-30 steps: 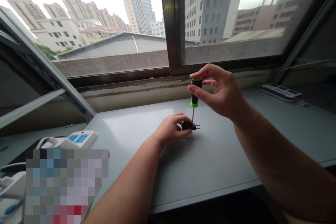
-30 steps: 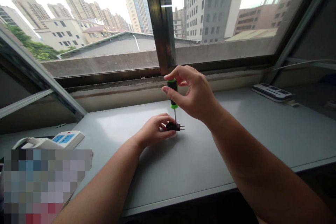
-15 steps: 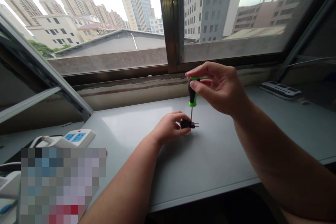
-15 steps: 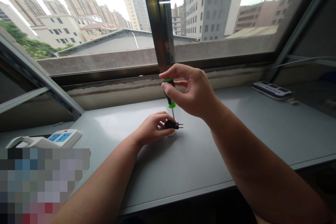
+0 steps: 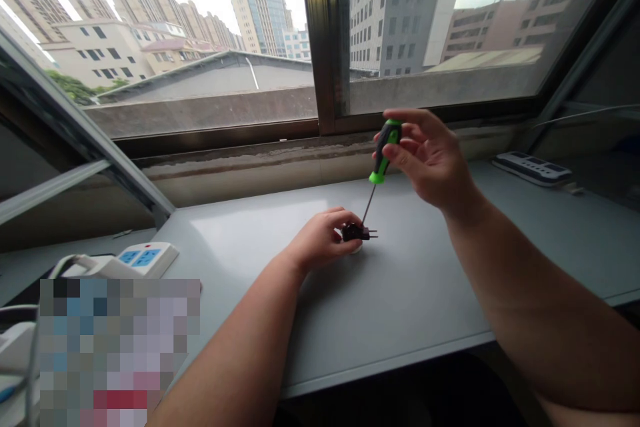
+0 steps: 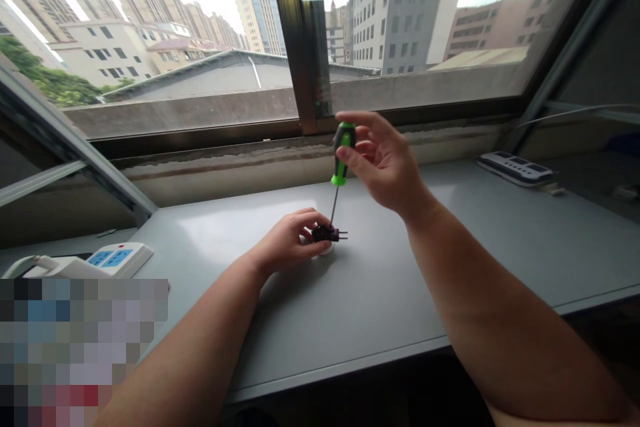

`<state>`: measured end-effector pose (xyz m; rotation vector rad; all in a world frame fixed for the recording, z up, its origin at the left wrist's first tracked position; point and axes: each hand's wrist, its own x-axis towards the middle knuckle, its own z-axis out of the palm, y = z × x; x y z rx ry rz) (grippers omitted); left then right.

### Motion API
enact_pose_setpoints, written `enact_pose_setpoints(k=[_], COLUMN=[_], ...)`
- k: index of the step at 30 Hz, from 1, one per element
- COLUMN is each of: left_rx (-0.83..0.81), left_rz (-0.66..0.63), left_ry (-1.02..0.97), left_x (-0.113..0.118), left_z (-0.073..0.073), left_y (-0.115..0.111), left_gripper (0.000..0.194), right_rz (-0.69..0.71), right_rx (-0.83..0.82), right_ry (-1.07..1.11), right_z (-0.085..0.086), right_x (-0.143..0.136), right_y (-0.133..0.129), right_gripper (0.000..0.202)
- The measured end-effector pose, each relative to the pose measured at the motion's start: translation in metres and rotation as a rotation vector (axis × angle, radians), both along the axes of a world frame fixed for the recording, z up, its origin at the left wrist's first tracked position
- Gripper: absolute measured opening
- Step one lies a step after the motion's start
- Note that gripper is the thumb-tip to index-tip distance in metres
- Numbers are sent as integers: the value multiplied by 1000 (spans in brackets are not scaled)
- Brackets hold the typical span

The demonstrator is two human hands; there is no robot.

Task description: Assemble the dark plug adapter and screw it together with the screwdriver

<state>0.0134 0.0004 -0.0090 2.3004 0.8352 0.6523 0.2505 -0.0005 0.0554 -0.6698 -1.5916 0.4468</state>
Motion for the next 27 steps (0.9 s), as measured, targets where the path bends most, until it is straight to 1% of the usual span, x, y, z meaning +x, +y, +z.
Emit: enact_pose_setpoints(k=[2,3,4,6,7,9,11,14,16,17,19,20,21,22,24,25,27], left_rx=[-4,-6,-3,12,12,-38,-203,-524,-648,-680,-708,-691,-638,-549,-313,-197,-24], left_rz=[-10,-11,-5,40,74,139,177,202,251,291,382,417,434,429,370,329,248], left_ry=[-3,-6,-8,-28,-51,-144,-312,-656,-831,-876,-893,-880,-858,-827,-744,-699,-614], left_x=[0,-1,-1,-2,-2,-1,1,2,-2,-4,-9,-11,-12,-12,-9,-8,-5], left_z=[0,0,-1,-2,-4,-6,-6,-4,-2,-2,-3,-4,-6,-7,-10,-10,-10], left_y=[-1,-1,-1,-1,0,2,3,7,10,12,16,18,19,19,18,17,14], left_gripper=[22,22,21,24,28,39,44,38,36,36,38,38,39,39,38,38,36], right_rz=[-180,-246,-289,-359,-378,-381,-394,-453,-503,-522,-538,-538,-537,-536,-456,-356,105], right_rx=[-53,-124,-243,-550,-678,-767,-804,-813,-783,-764,-726,-704,-677,-640,-566,-537,-552], right_ry=[191,249,272,204,101,1,-88,-245,-341,-380,-435,-452,-462,-467,-448,-432,-334], right_z=[-16,-25,-36,-56,-66,-82,-93,-101,-104,-104,-102,-100,-96,-90,-77,-70,-58], right_x=[19,29,38,52,56,58,56,51,49,48,45,44,41,38,28,22,9], right_y=[24,36,48,66,72,77,78,77,77,77,76,75,72,69,60,54,40], right_gripper=[43,45,44,40,41,38,36,33,30,29,29,31,34,37,43,44,49])
